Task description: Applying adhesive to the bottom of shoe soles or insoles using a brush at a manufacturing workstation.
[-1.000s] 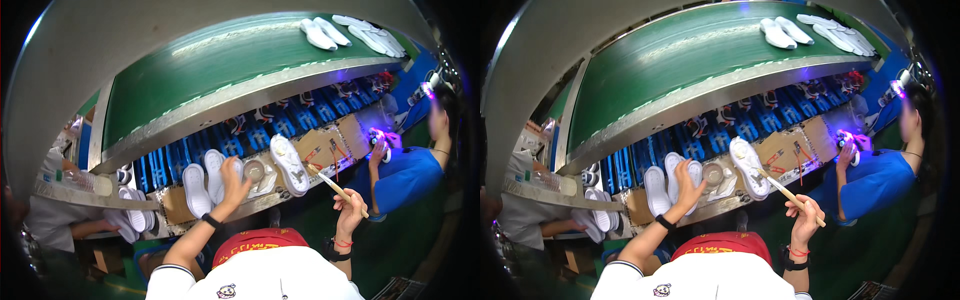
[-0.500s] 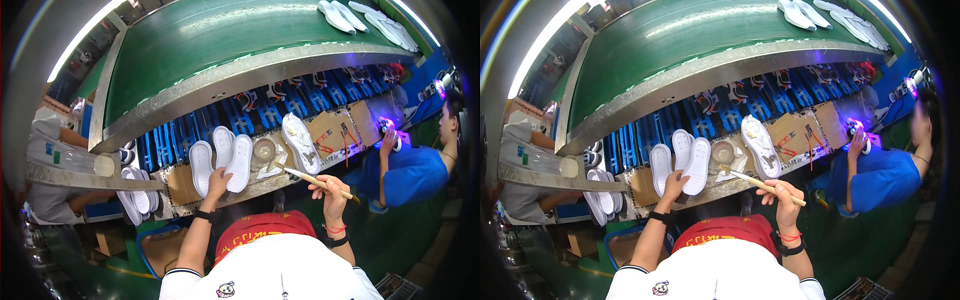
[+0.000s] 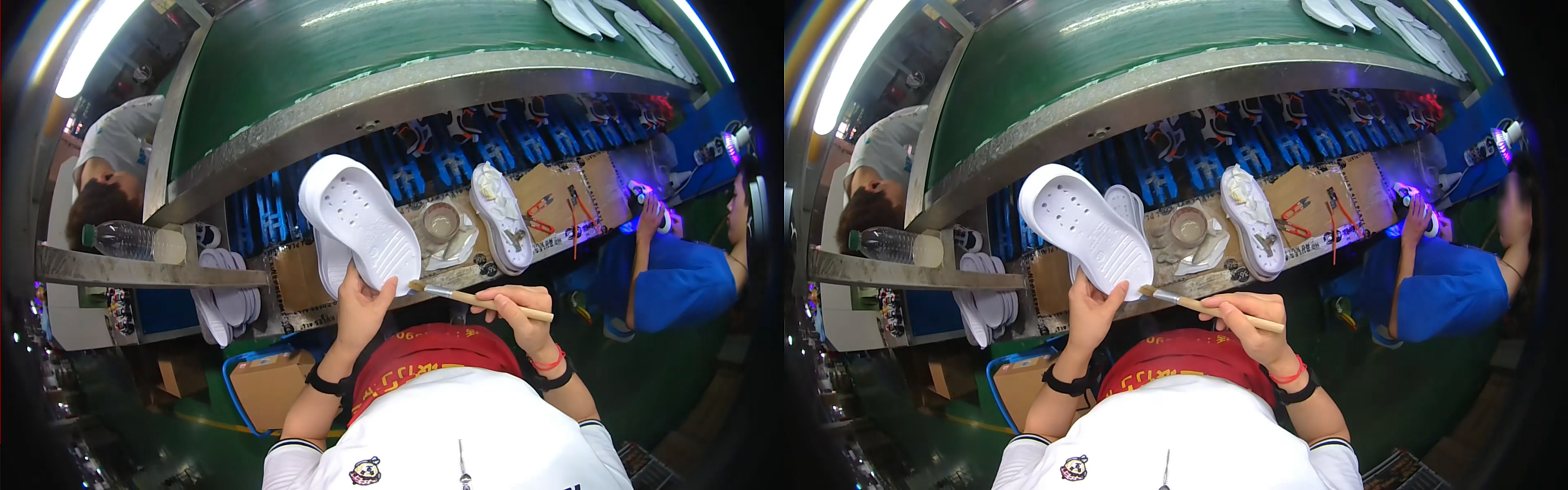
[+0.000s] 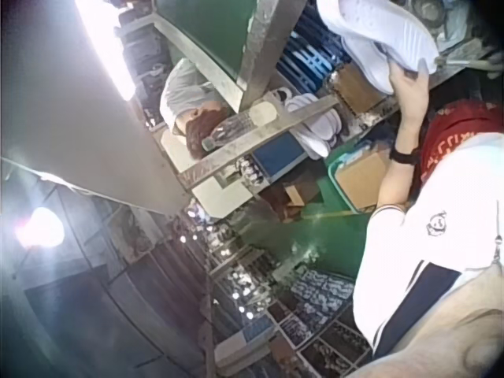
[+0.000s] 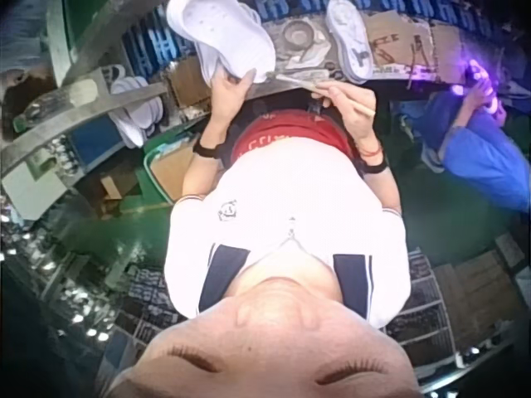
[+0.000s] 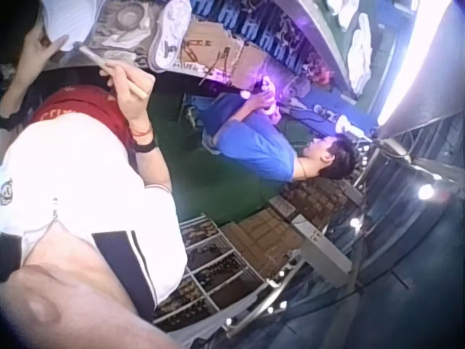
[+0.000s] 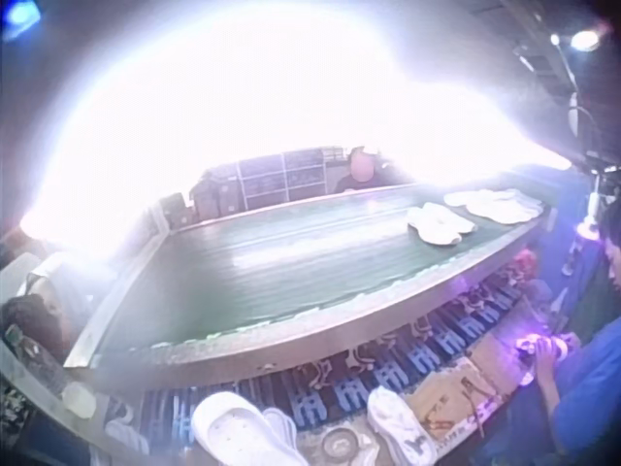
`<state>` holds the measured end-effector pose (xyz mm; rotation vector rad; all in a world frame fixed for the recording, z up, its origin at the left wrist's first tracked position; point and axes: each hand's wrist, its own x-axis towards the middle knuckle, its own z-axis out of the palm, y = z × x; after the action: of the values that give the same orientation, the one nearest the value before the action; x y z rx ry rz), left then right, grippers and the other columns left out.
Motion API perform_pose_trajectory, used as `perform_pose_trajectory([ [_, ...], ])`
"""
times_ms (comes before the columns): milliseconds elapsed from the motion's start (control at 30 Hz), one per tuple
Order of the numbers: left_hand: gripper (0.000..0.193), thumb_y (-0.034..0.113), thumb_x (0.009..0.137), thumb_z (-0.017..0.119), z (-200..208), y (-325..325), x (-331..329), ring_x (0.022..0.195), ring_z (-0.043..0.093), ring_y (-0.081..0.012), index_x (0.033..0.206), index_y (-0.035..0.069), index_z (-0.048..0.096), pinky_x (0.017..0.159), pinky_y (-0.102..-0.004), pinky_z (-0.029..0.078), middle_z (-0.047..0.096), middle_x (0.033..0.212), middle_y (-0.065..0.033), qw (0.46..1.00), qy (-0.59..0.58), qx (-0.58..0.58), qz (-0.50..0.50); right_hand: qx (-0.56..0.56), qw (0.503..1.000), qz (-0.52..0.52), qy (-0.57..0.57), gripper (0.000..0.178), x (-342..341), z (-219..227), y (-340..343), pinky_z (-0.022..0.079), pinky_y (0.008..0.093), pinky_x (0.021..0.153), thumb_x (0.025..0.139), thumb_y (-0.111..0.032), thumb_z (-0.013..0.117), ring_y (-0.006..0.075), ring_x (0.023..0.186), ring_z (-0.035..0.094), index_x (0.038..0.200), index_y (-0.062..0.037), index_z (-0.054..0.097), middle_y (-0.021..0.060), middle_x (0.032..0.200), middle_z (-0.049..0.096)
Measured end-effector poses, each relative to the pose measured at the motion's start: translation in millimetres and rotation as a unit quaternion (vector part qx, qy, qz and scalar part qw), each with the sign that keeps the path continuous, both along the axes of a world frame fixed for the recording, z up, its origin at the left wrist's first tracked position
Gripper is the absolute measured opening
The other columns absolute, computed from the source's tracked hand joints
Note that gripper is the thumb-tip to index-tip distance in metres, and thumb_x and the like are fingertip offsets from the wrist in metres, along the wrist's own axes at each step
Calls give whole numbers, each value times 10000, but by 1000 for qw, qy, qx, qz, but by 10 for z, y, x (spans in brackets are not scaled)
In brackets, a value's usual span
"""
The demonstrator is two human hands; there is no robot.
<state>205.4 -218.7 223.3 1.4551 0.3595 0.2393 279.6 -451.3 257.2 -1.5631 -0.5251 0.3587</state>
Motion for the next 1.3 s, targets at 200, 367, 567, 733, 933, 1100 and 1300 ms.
perform_pose_trajectory([
  [200, 408, -15, 824, 581, 97, -39, -24, 948, 603, -181, 1198, -79, 431, 762, -267, 509, 590, 1062, -140, 997, 10, 78, 19, -39, 994, 52, -93, 169, 92, 102, 8, 497, 228, 522, 809, -13, 523, 151, 538, 620, 866, 46, 671, 118, 712, 680],
  [367, 408, 0, 824, 584, 107, -34, 17, 915, 610, -172, 1195, -82, 435, 746, -266, 512, 600, 1047, -156, 997, -9, 76, 14, -52, 984, 83, -149, 170, 161, 157, 77, 509, 253, 533, 800, -13, 523, 174, 556, 643, 860, 45, 672, 125, 701, 677],
  [567, 405, 11, 820, 589, 103, -38, 43, 813, 631, -162, 1183, -94, 446, 680, -260, 519, 630, 960, -155, 995, -5, 102, 6, -43, 990, 67, -117, 157, 254, 170, 48, 491, 254, 518, 787, -13, 537, 181, 547, 635, 843, 39, 674, 121, 694, 675],
  [733, 411, 22, 820, 588, 143, -46, 63, 788, 629, -154, 1185, -98, 444, 660, -257, 516, 633, 951, -158, 992, 6, 124, 1, -48, 989, 63, -126, 144, 304, 205, -56, 481, 264, 513, 778, -9, 546, 186, 543, 628, 829, 37, 672, 116, 683, 671],
  [933, 406, 30, 818, 590, 145, -52, 68, 723, 625, -142, 1175, -103, 451, 618, -254, 510, 638, 904, -156, 991, -7, 136, -4, -70, 978, 87, -178, 165, 321, 217, -25, 498, 254, 518, 788, -23, 528, 181, 540, 636, 828, 42, 675, 126, 674, 668],
  [1100, 385, 37, 821, 587, 136, -46, 74, 690, 622, -136, 1157, -102, 464, 593, -250, 502, 640, 879, -149, 989, -8, 146, -10, -69, 981, 61, -171, 149, 314, 220, -2, 485, 263, 514, 783, -27, 545, 178, 538, 628, 821, 24, 680, 99, 667, 668],
  [1300, 381, 38, 820, 587, 126, -34, 156, 684, 620, -135, 1155, -99, 467, 589, -249, 502, 640, 881, -150, 990, -14, 143, -6, -50, 983, 64, -165, 150, 364, 201, 18, 484, 264, 514, 780, -27, 548, 177, 541, 628, 826, 19, 683, 92, 660, 667],
])
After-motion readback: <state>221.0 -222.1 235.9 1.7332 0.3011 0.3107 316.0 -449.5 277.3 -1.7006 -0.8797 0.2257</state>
